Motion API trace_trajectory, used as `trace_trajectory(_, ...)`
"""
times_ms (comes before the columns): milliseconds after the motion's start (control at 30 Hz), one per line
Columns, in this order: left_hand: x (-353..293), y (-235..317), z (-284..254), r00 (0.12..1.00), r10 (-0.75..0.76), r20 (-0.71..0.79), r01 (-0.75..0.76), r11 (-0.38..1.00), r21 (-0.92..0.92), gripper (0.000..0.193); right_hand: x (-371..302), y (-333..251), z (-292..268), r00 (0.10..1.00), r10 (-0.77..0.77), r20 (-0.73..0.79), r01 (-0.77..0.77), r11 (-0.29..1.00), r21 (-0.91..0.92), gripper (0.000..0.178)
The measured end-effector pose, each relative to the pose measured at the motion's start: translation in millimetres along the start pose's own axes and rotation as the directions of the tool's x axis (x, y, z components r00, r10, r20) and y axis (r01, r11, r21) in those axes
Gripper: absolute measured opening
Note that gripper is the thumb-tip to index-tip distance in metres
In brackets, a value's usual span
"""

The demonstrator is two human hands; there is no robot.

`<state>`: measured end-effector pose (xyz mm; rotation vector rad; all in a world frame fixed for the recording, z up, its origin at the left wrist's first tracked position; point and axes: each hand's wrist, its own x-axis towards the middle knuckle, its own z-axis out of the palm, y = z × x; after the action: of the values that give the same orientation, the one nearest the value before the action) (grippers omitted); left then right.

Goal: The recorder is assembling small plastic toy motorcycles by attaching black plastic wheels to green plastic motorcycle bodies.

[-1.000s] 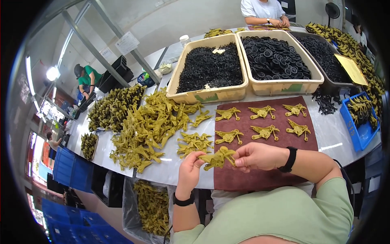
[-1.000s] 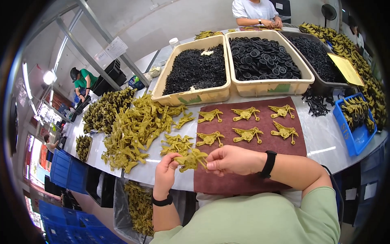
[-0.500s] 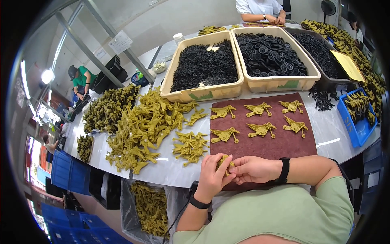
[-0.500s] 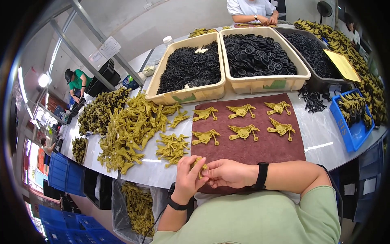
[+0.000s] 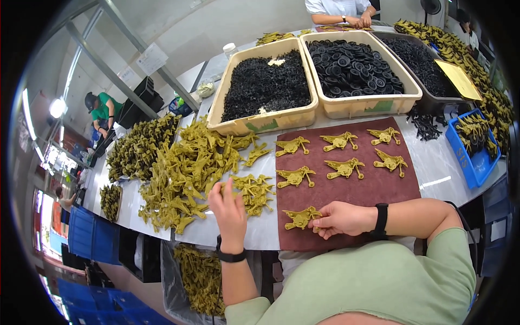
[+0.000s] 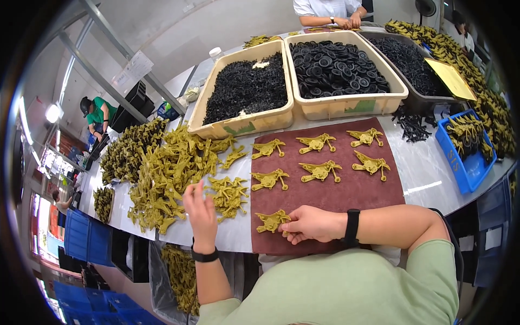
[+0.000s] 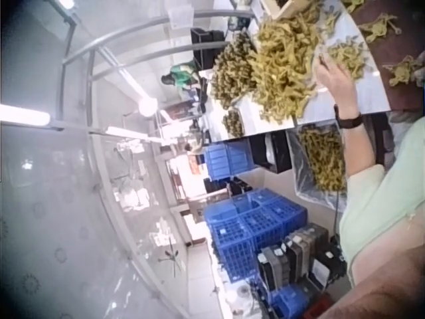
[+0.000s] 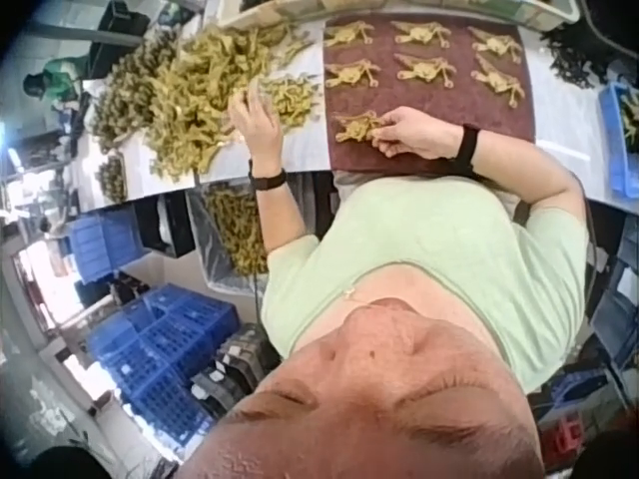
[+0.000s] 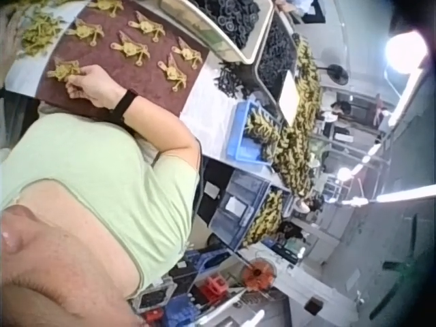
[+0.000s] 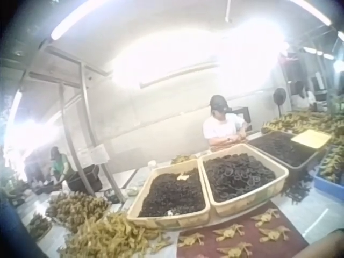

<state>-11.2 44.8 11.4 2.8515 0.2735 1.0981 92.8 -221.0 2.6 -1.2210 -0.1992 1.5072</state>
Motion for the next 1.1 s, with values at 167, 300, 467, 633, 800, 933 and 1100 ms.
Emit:
trace_trajectory(167, -18.3, -24.3, 36.0, 0.919, -0.117, 0.377, 0.062, 0.986, 0.155, 0.047, 8.5, -6.5, 13.1, 0.986, -0.11, -0.126, 0.061, 0.937, -0.345, 0.031)
trace_trajectory(300, -23.1, -26.5, 43.2, 0.927, -0.129, 0.351, 0.105, 0.991, 0.089, 0.05, 3.1, -8.3, 17.2, 0.952, -0.288, -0.103, 0.046, 0.469, -0.882, 0.037)
trace_trajectory(467, -0.4, -33.9, 27.8, 0.972, -0.069, 0.223, 0.094, 0.99, -0.103, 0.047, 5.8, -2.5, 10.8, 0.907, -0.421, 0.015, 0.074, 0.124, -0.99, 0.05)
trace_trajectory(633, 25.2, -69.4, 20.5, 0.948, -0.292, 0.127, 0.292, 0.956, 0.019, 0.034, -14.4, -17.2, 18.9, 0.937, -0.348, -0.017, 0.044, 0.166, -0.985, 0.062)
trace_trajectory(800, 47.8, -104.8, 19.3, 0.943, -0.322, -0.087, 0.332, 0.876, 0.351, 0.034, -26.5, -15.2, 14.1, 0.896, -0.444, 0.03, 0.099, 0.132, -0.986, 0.059)
trace_trajectory(933, 66.6, -118.0, 27.2, 0.962, -0.242, 0.129, 0.167, 0.891, 0.421, 0.038, -26.3, -12.1, 11.5, 0.863, -0.501, 0.067, 0.127, 0.087, -0.988, 0.049)
trace_trajectory(1100, 72.4, -136.7, 38.2, 0.992, -0.118, -0.053, 0.129, 0.933, 0.335, 0.031, -24.1, -9.0, 7.5, 0.829, -0.553, 0.078, 0.152, 0.09, -0.984, 0.039)
